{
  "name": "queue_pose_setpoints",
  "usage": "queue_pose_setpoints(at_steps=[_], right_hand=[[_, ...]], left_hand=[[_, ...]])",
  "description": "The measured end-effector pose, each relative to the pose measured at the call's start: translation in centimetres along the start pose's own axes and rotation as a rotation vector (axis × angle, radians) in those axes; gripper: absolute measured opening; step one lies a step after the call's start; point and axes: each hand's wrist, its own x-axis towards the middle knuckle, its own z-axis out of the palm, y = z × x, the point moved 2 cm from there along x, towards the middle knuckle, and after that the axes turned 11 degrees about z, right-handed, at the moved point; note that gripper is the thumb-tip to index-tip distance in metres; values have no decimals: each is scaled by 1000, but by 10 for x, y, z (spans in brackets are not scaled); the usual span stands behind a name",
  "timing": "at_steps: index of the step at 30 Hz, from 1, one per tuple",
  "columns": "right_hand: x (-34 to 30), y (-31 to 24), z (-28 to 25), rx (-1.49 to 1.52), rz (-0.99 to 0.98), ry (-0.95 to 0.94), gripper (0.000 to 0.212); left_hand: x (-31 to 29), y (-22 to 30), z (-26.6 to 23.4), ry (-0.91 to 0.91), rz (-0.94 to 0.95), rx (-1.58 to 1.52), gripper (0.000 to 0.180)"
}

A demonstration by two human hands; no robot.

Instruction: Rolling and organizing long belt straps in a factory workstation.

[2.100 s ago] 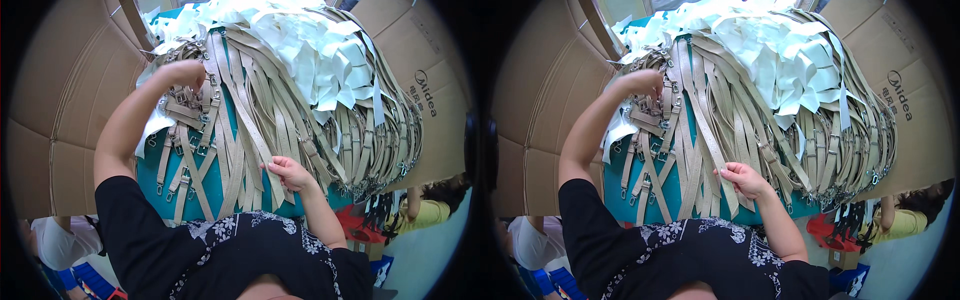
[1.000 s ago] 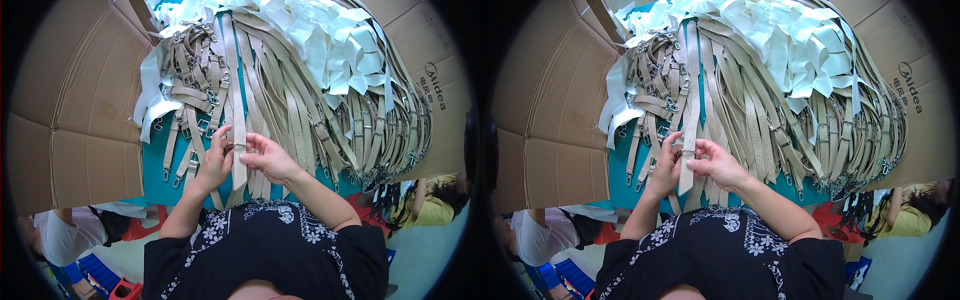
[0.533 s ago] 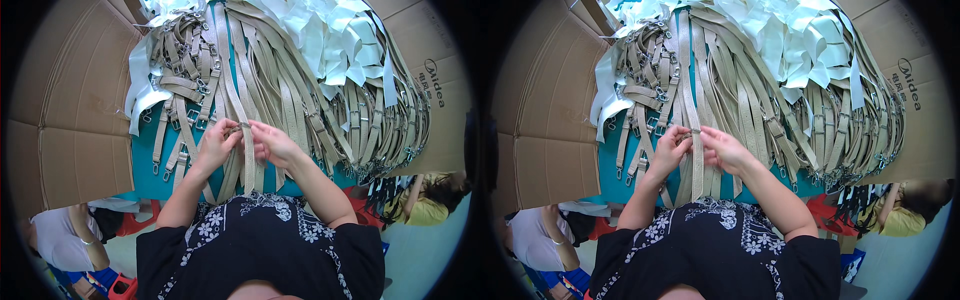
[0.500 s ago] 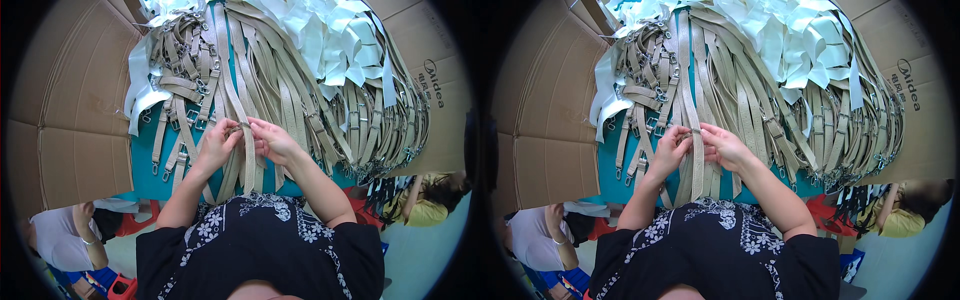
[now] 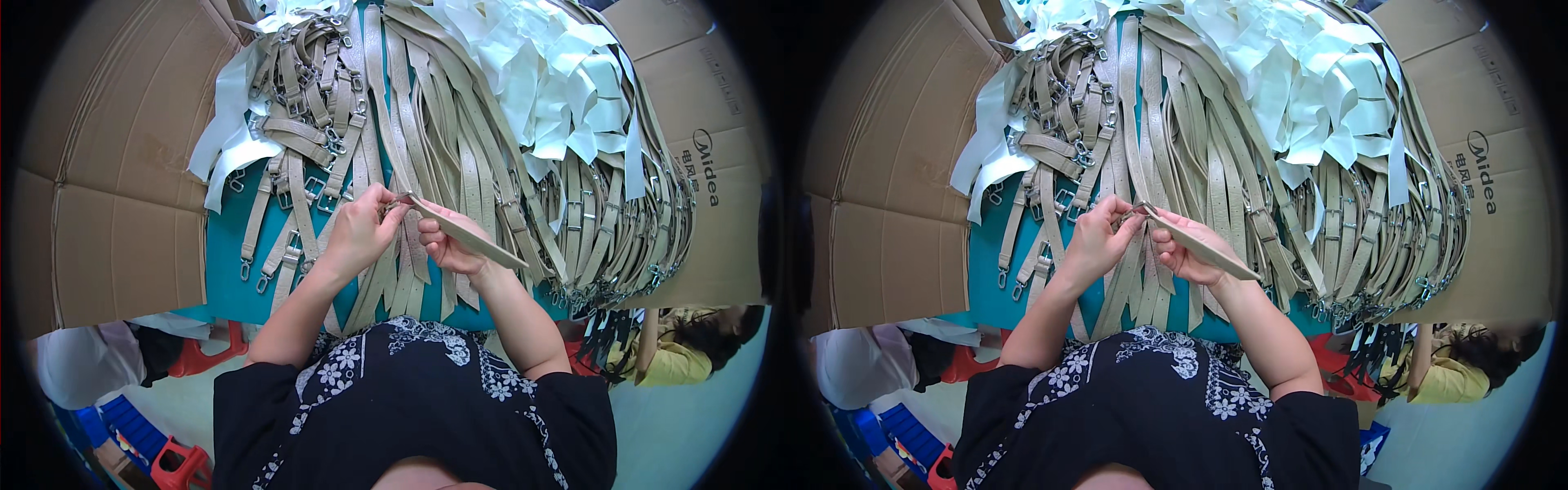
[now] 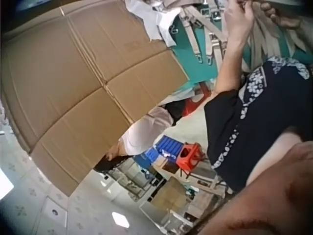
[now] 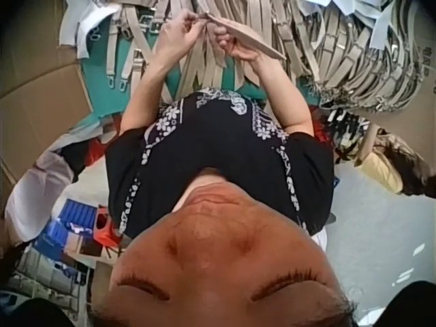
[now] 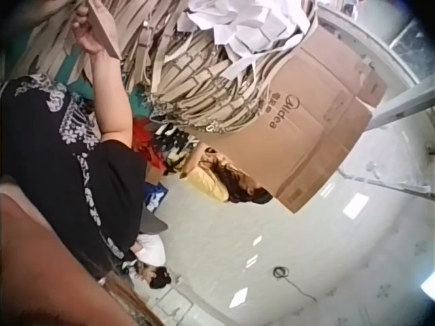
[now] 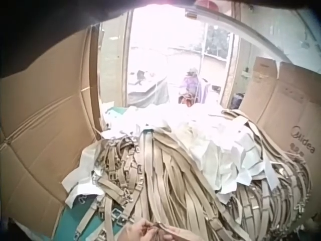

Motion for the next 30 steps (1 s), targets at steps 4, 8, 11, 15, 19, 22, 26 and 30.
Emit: queue_pose_setpoints(at_steps=[4,8,11,15,19,22,26,30], right_hand=[[7,2,16,-572,-181,427,33],[13,-5,10,-706,-340,591,20],[21,-7,18,-663,-429,614,16],[26,-13,22,-727,-457,652,16],[32,-17,25,-837,-446,686,17],[35,-13,32,-926,-352,655,16],[39,-10,37,-929,-272,615,16],[39,-6,40,-886,-248,659,17]], left_hand=[[-2,8,1,-68,-31,-7,18],[-1,22,-10,-156,-64,-230,14],[-8,15,-18,-128,-119,-170,22],[-25,20,-32,-169,123,201,29],[-30,16,-37,-349,-154,-397,14],[-1,36,-53,-200,170,-245,13],[25,35,-60,-89,283,-176,13],[24,27,-60,-104,251,-139,11]])
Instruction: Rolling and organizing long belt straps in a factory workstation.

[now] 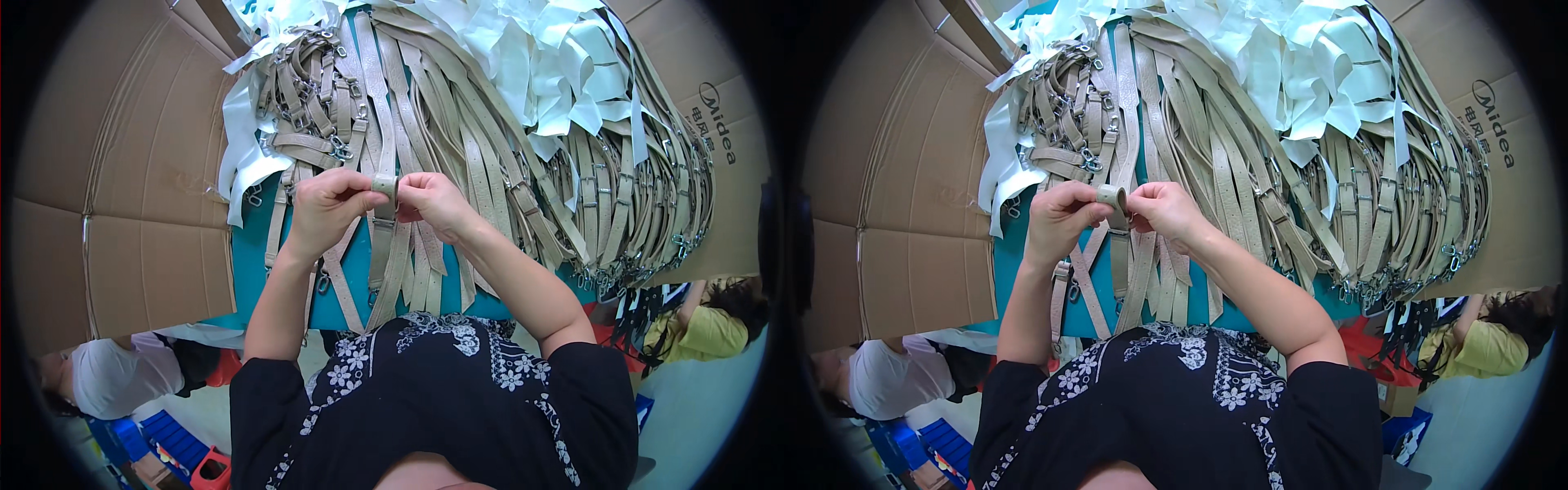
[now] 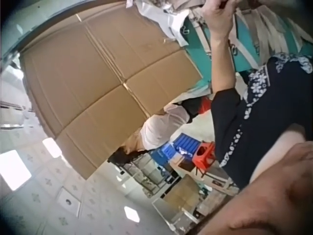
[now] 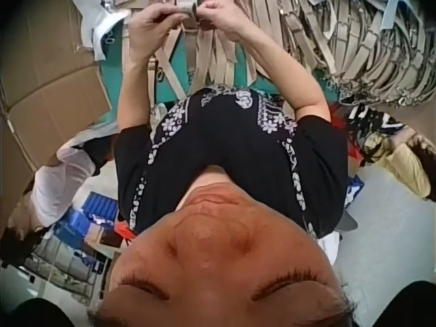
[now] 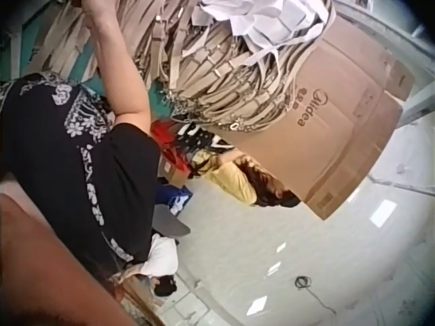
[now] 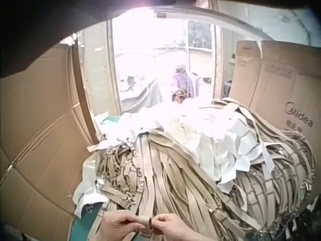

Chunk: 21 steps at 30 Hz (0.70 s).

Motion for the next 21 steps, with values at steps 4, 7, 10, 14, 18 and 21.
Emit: queue_pose_setpoints(at_steps=[4,7,10,14,18,21], right_hand=[[3,4,0,65,23,-2,16],[5,1,3,10,8,44,16],[5,3,0,104,20,65,16],[11,5,-10,174,-1,83,16],[10,8,-10,168,46,68,16],[14,12,-12,195,17,-4,14]], left_hand=[[-9,-10,5,-22,-207,-33,9],[-18,-13,8,-69,-229,47,11],[-22,-2,18,-91,-178,209,20],[-45,-6,30,-103,-33,540,21],[-58,-1,45,-141,-132,385,20],[-85,7,60,-260,-283,95,24]])
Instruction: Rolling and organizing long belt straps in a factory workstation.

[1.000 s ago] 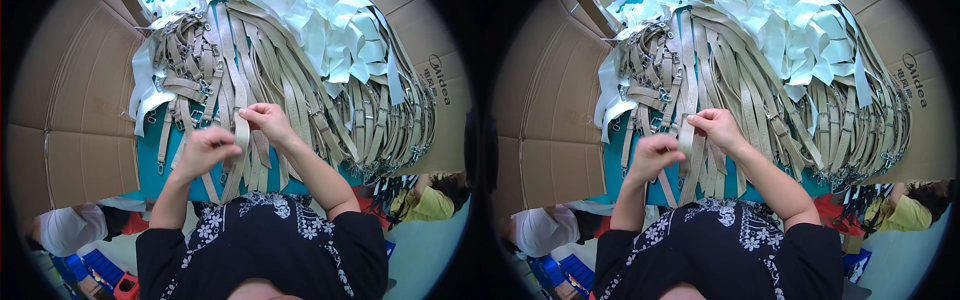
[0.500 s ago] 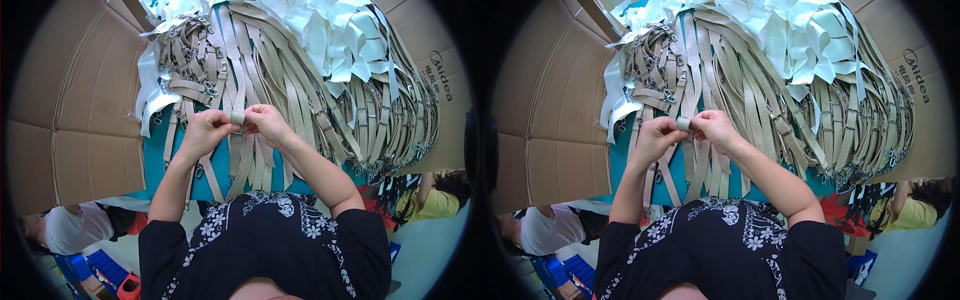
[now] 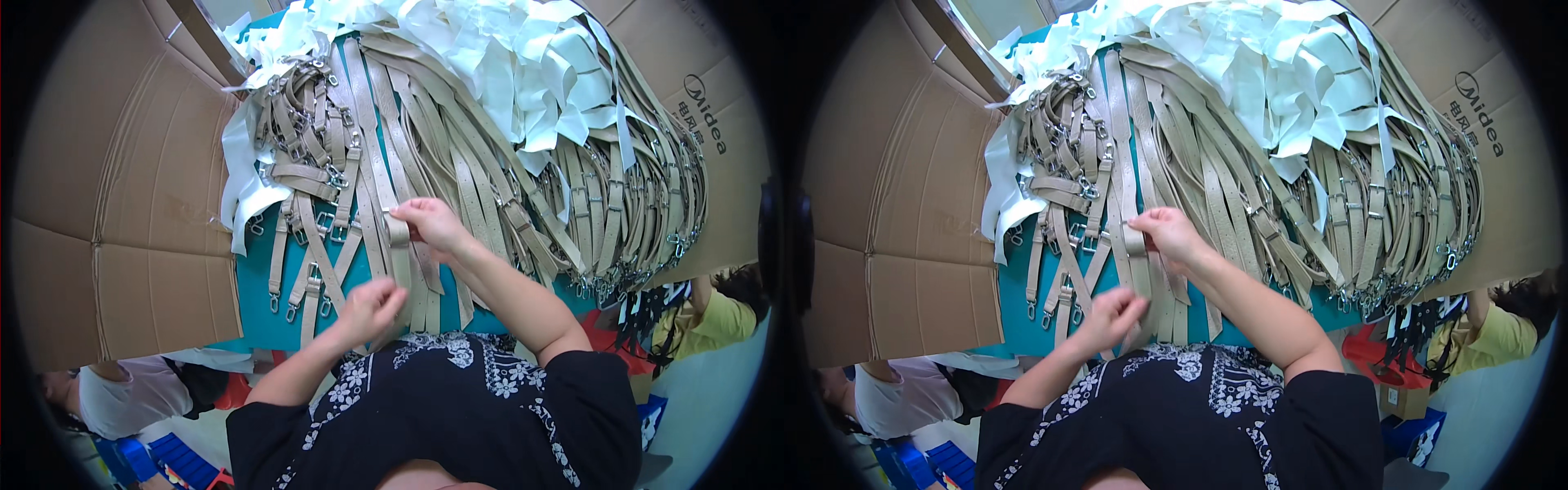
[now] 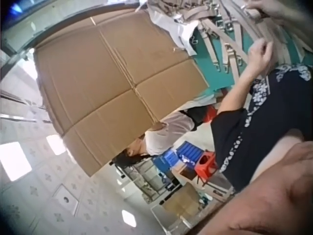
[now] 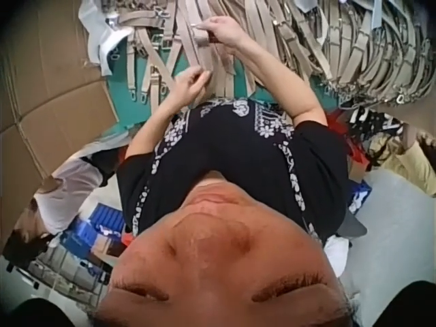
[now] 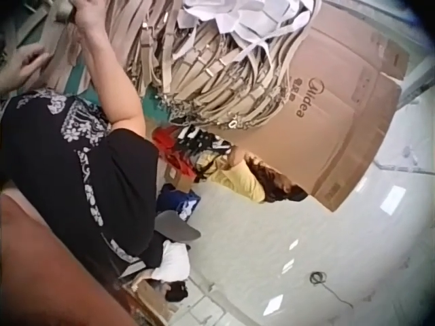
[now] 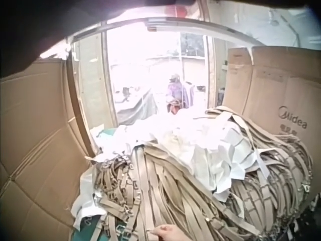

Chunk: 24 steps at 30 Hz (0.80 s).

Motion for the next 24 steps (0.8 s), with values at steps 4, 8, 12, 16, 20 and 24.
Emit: queue_pose_setpoints(at_steps=[4,8,12,16,20,24], right_hand=[[-20,-9,-2,113,61,46,14],[-31,-53,-32,-318,-157,110,21],[-85,-99,-32,-1450,-645,480,33],[-123,-98,-29,-1624,-518,596,40],[-114,-84,-91,-1477,-313,841,34],[-103,-76,-120,-1650,-434,1082,35]], left_hand=[[-3,-2,2,-352,-268,-463,29],[71,-32,-19,-59,-338,-961,43],[220,-82,-43,154,-437,-1553,58],[343,-168,-76,612,-412,-1329,33],[409,-136,-81,449,12,-940,26],[443,-103,-112,-78,52,517,47]])
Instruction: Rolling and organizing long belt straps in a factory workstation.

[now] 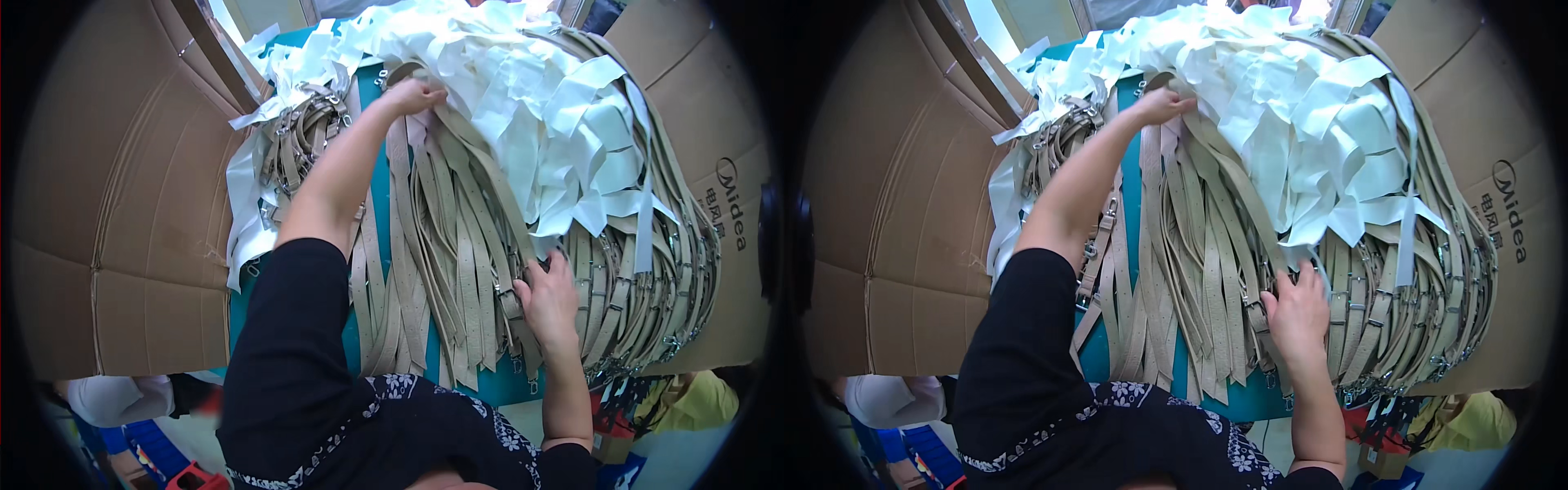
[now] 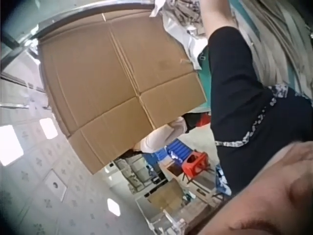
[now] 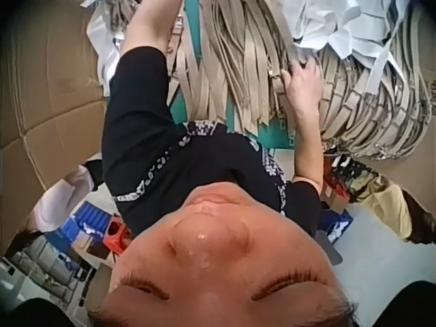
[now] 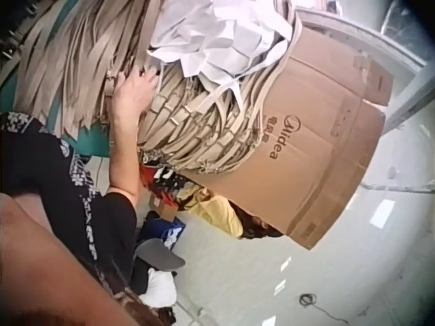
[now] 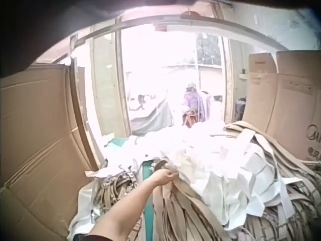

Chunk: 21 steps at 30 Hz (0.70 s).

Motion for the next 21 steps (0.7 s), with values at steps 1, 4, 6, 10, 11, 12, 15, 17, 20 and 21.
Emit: queue_pose_setpoints(at_steps=[1,4,6,10,11,12,15,17,20,21], right_hand=[[8,-11,-4,-79,-64,65,34],[29,-65,5,261,-270,131,22],[42,-115,27,400,-374,-76,16],[66,-190,90,388,-329,-326,21],[68,-200,113,395,-340,-350,25],[72,-209,120,401,-350,-376,30],[69,-215,114,377,-297,-410,34],[80,-216,98,193,-200,-643,33],[85,-217,110,253,-164,-626,38],[90,-212,113,267,-130,-602,37]], left_hand=[[0,10,-11,-100,-51,195,49],[5,-31,-18,116,151,109,46],[17,-20,-14,365,198,-157,47],[44,42,-19,472,293,-1042,55],[53,33,-13,435,188,-680,55],[55,27,-13,391,80,-322,56],[48,12,-21,83,6,180,49],[28,8,-34,59,-4,223,51],[-22,-24,-59,165,24,155,40],[-42,-28,-62,192,33,145,36]])
